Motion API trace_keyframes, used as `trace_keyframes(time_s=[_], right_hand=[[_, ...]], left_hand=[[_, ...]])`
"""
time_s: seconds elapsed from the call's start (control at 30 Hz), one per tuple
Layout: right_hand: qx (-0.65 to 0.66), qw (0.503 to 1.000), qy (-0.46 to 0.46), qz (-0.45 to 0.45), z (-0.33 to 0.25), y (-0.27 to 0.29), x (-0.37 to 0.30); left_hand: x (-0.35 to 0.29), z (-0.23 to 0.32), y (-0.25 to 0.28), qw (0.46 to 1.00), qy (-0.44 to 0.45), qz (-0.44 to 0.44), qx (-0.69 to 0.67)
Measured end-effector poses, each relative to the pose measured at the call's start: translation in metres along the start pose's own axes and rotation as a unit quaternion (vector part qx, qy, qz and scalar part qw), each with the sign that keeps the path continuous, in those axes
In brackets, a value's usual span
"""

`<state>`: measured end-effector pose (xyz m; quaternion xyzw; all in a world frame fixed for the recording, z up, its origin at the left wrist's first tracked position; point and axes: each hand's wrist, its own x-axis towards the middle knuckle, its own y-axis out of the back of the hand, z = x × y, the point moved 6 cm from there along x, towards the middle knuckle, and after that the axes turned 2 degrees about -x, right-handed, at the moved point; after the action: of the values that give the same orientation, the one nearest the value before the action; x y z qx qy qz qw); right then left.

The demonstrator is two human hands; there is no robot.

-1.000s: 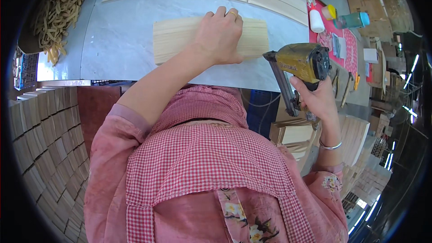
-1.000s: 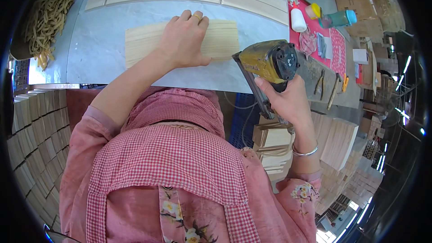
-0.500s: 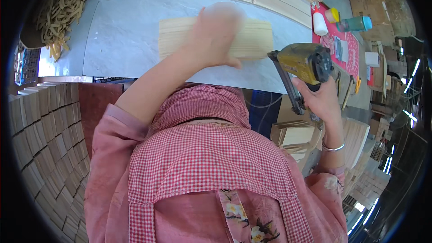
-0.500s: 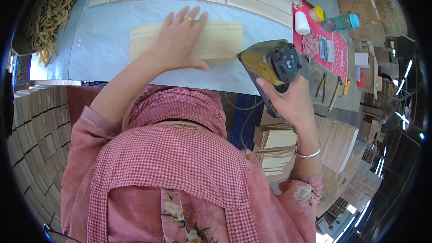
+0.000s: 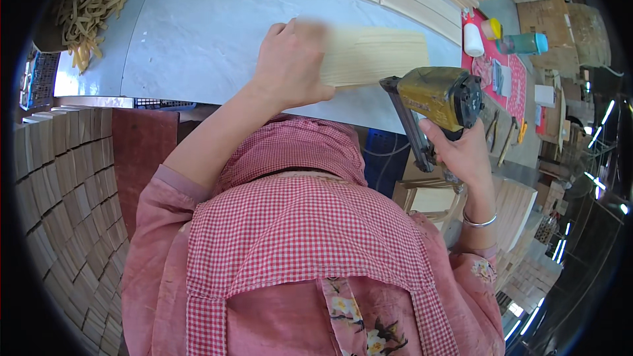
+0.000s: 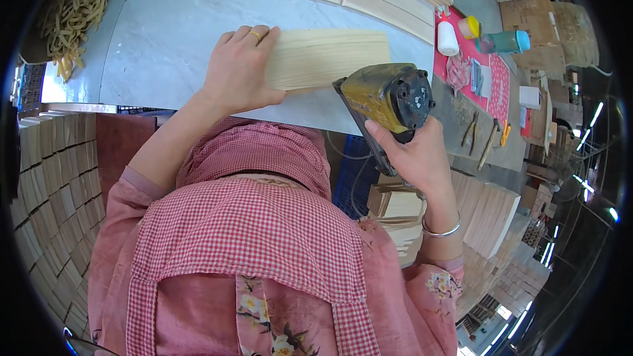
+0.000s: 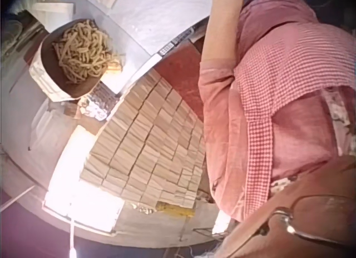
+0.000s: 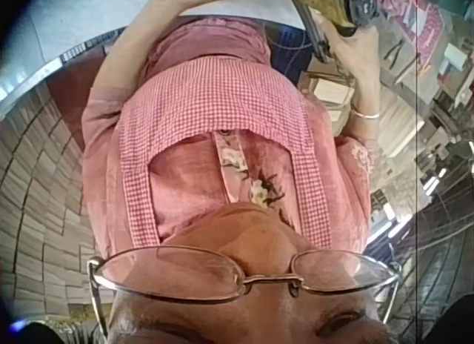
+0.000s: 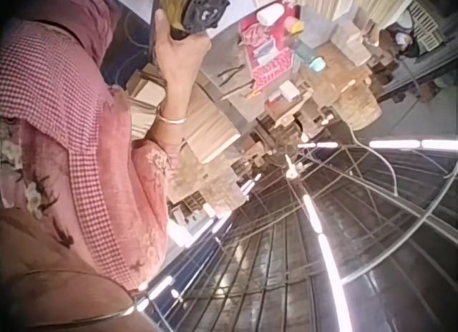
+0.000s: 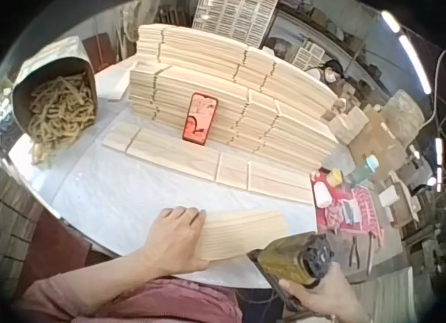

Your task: Assembling thin wooden rectangular boxes using a pneumatic nail gun and wood glue at a factory workbench.

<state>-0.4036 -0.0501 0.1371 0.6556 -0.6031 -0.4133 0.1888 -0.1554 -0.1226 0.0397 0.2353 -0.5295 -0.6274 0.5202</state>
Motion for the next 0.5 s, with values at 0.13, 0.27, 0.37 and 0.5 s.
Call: trace_keyframes(time_s=[0.13, 0.27, 0.37, 0.5], right_hand=[[0.007, 1.000, 0.000, -0.002, -0.001, -0.004, 0.002], [0.032, 0.999, -0.025, -0.002, 0.007, -0.009, 0.000], [0.054, 0.997, -0.052, 0.000, 0.010, -0.012, -0.003], [-0.019, 0.999, -0.022, 0.016, -0.007, -0.010, -0.002]], left_hand=[[0.001, 0.000, -0.001, 1.000, -0.005, 0.008, 0.007], [0.001, 0.000, -0.002, 1.000, -0.007, 0.011, 0.010], [0.002, 0.002, -0.001, 1.000, -0.010, 0.012, 0.010], [0.002, 0.000, -0.003, 0.998, 0.024, -0.057, 0.003]])
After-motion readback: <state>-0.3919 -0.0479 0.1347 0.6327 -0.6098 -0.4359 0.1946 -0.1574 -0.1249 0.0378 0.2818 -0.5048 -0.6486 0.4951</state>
